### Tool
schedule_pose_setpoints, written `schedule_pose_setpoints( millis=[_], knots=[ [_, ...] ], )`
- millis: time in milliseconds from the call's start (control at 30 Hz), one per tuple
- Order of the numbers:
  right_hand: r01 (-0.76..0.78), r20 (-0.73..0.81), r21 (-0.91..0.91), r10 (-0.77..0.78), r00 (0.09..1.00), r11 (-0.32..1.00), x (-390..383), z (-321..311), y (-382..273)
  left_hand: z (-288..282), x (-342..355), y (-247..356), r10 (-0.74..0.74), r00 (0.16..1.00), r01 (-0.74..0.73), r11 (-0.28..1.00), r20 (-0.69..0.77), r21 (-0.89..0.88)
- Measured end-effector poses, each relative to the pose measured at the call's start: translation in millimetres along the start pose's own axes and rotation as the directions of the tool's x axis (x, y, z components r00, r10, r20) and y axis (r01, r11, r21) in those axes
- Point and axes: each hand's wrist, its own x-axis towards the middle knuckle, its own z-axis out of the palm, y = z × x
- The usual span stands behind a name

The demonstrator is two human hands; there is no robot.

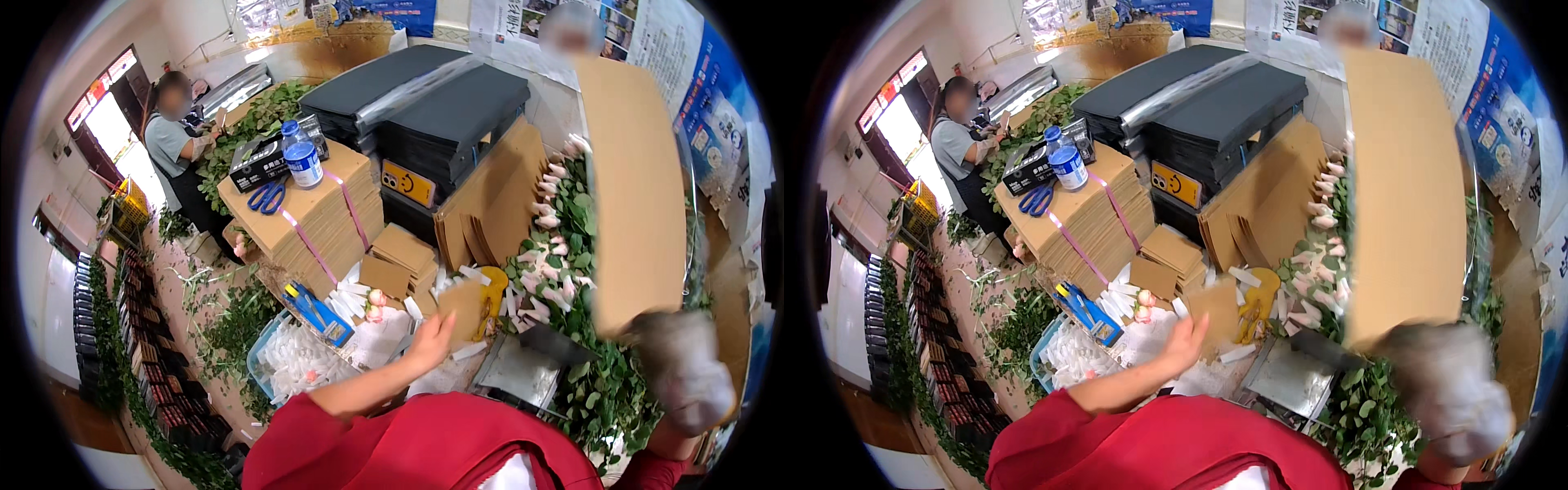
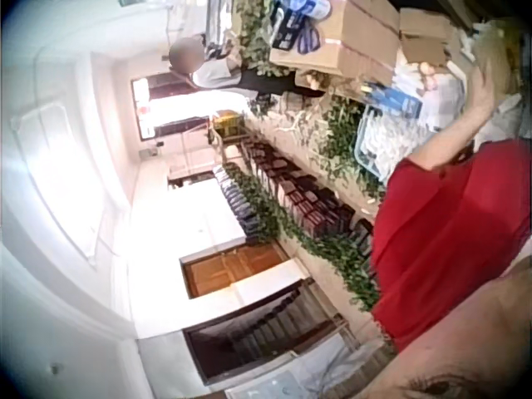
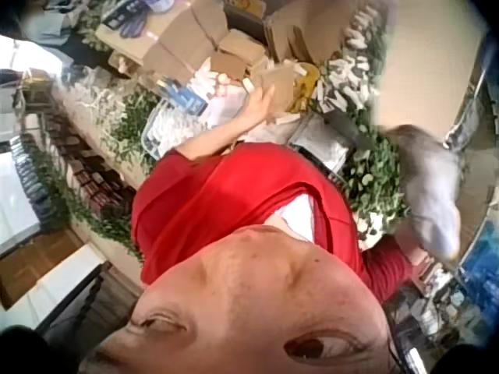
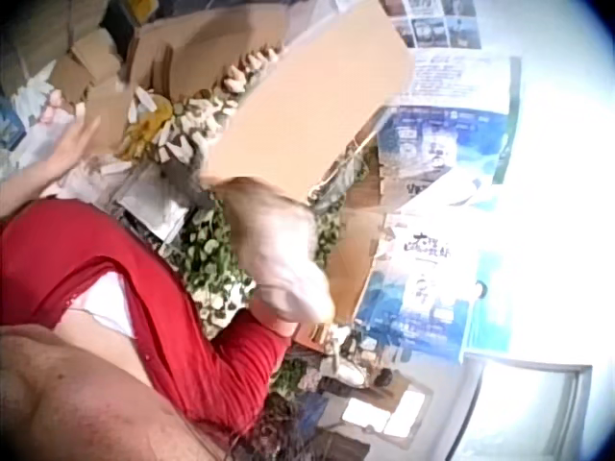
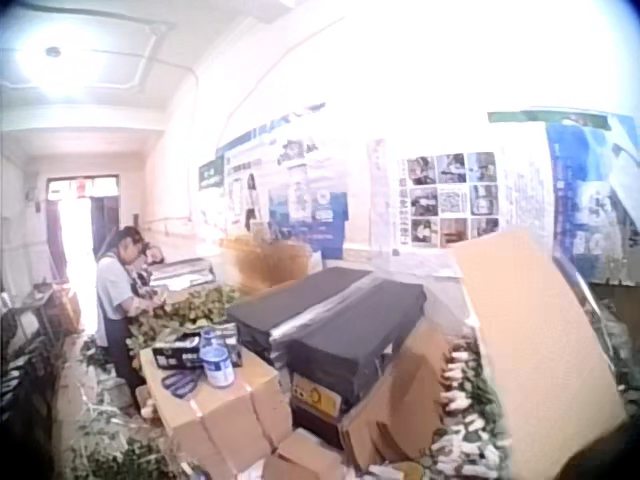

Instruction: The person arranges artificial pink flowers and green leaves into a black rectangular container. They then place the container into a clear plastic bag and set it aside. The person repeats this process with a brown corrugated cardboard container.

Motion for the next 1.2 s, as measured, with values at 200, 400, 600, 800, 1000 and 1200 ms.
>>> schedule_pose_setpoints(
  millis=[200,400,600,800,1000,1200],
  knots=[
    [-0.807,0.912,0.252,0.150,0.383,0.534,-143.3,24.3,-109.5,111.9,36.1,97.3,0.498,0.223,-0.452,0.815,0.838,-0.363],
    [-0.946,0.961,0.232,0.204,0.187,-0.226,-217.9,-27.9,-20.6,167.7,68.5,-137.2,0.283,0.384,-0.173,0.957,0.879,-0.232],
    [-0.872,0.885,-0.314,0.216,-0.412,-0.376,-289.1,56.2,-50.8,160.3,62.2,-77.4,-0.303,0.414,-0.268,0.860,0.858,0.433],
    [-0.942,0.849,-0.337,0.429,-0.310,-0.013,-297.4,71.7,-45.5,130.4,64.7,-72.1,0.240,0.405,-0.846,0.464,0.882,0.262],
    [-0.452,0.540,-0.840,0.554,-0.634,0.301,-305.5,-91.6,-44.5,140.1,67.5,-72.6,0.286,0.372,-0.880,0.411,0.883,0.238],
    [-0.623,0.784,-0.334,0.576,0.234,0.708,-252.9,-26.4,-35.5,137.5,68.3,-75.4,0.297,0.409,-0.868,0.417,0.863,0.268]
  ],
)
